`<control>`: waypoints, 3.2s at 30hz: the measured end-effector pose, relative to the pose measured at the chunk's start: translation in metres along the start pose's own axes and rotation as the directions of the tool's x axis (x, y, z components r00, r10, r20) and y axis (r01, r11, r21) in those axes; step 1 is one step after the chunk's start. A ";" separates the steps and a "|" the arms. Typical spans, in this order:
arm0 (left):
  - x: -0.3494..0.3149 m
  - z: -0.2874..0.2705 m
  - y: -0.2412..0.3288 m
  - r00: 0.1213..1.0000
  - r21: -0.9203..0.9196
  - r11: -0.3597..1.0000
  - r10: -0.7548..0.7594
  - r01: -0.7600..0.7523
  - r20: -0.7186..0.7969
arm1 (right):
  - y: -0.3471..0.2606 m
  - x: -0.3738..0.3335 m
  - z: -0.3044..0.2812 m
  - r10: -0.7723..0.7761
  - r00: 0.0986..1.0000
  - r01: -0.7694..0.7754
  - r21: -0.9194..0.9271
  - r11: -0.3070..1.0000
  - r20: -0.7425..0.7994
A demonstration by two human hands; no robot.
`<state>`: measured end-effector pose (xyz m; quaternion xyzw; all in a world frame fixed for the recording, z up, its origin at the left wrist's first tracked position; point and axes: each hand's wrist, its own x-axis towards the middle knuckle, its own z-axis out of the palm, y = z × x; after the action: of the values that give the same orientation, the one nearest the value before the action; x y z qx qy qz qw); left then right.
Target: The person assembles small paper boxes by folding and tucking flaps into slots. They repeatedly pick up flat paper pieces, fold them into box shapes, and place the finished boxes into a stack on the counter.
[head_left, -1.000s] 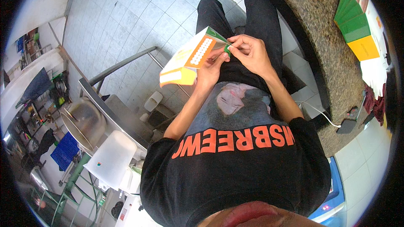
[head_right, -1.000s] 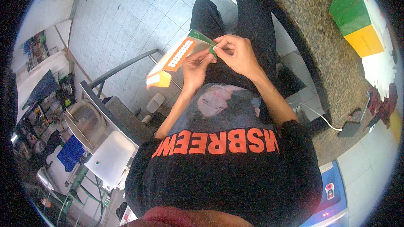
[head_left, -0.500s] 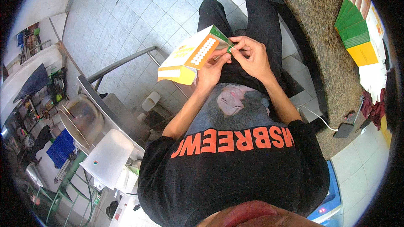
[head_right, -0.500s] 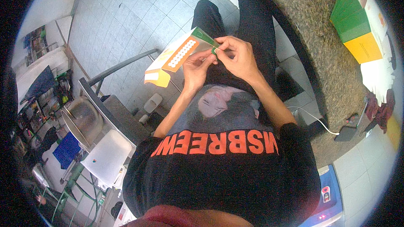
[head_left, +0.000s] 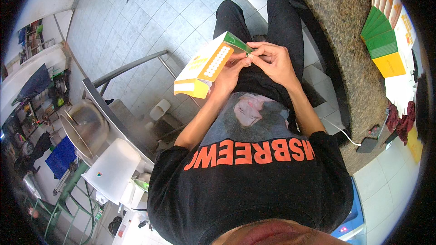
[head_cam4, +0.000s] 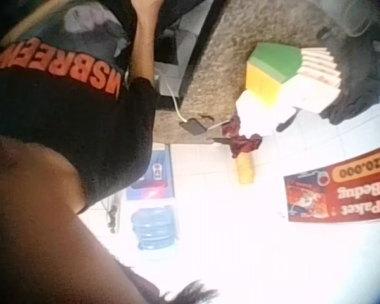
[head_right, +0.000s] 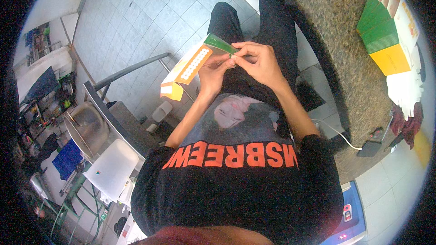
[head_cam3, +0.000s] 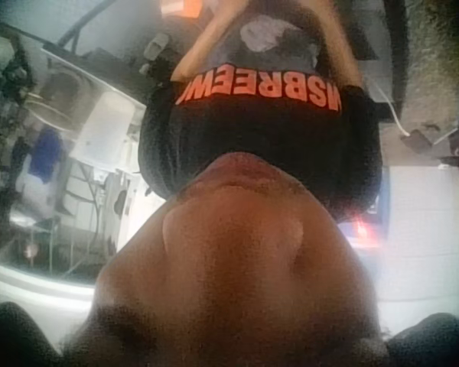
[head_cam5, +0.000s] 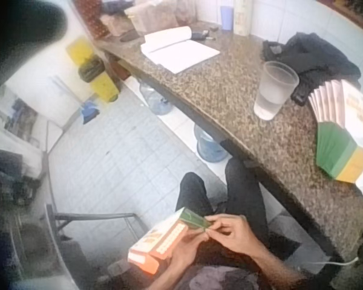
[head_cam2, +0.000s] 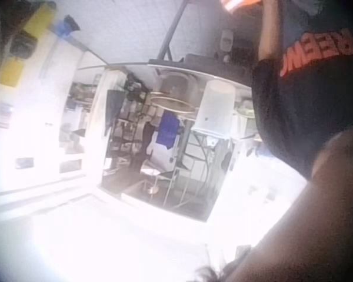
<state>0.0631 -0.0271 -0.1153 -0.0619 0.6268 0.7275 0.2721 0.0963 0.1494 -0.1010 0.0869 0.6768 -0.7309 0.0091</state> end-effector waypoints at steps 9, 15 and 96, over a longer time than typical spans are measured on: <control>0.022 -0.010 -0.017 1.000 -0.219 0.976 0.006 -0.006 -0.002 | -0.012 0.007 -0.013 -0.187 0.947 0.284 -0.408 0.868 0.262; 0.024 -0.018 -0.017 0.980 -0.195 0.978 -0.034 0.074 0.198 | -0.010 0.007 -0.010 0.062 0.989 -0.067 0.037 0.997 0.133; 0.033 -0.001 0.021 0.949 0.002 0.953 0.303 -0.304 0.084 | -0.035 0.026 0.009 -0.389 0.920 0.373 -0.391 0.841 0.041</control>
<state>0.0254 -0.0193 -0.1116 0.0674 0.6225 0.7579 0.1830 0.0649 0.1462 -0.0697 -0.0384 0.8126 -0.5662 -0.1325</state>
